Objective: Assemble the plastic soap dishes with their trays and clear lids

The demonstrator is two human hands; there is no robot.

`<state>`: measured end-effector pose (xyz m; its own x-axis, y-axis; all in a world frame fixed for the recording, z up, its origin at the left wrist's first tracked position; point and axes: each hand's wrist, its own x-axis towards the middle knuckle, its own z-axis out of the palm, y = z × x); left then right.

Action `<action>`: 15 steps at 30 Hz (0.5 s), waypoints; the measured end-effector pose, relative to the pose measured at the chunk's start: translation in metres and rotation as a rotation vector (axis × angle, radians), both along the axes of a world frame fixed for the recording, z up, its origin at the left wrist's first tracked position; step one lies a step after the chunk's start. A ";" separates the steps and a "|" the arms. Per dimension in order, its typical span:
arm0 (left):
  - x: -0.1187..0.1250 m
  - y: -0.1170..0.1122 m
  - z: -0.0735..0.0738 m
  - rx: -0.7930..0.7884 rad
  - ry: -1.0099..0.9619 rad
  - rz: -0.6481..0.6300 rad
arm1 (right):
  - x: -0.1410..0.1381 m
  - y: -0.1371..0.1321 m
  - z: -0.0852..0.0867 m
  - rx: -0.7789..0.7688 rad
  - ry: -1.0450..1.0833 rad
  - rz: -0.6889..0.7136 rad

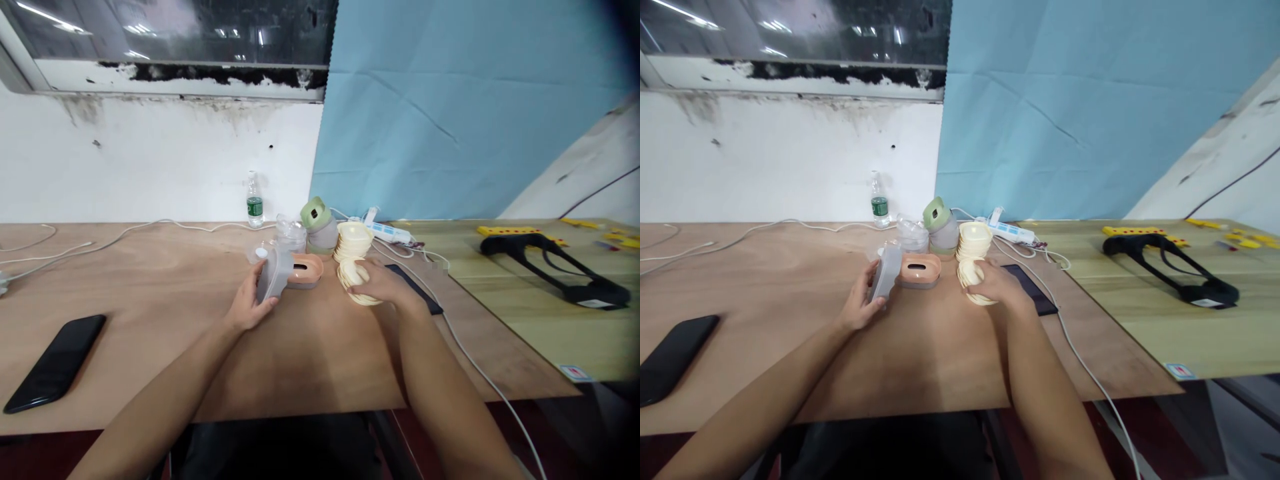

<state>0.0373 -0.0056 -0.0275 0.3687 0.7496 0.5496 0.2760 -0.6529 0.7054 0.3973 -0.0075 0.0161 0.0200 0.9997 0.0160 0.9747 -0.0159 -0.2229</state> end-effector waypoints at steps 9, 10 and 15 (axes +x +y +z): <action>-0.001 0.000 0.000 0.006 0.042 0.004 | -0.008 0.001 -0.001 0.014 -0.071 -0.042; -0.001 0.001 -0.001 0.007 0.043 0.005 | -0.009 0.001 -0.001 0.009 -0.070 -0.046; -0.002 0.001 -0.003 0.005 0.063 0.022 | -0.014 0.000 0.003 0.001 -0.057 -0.079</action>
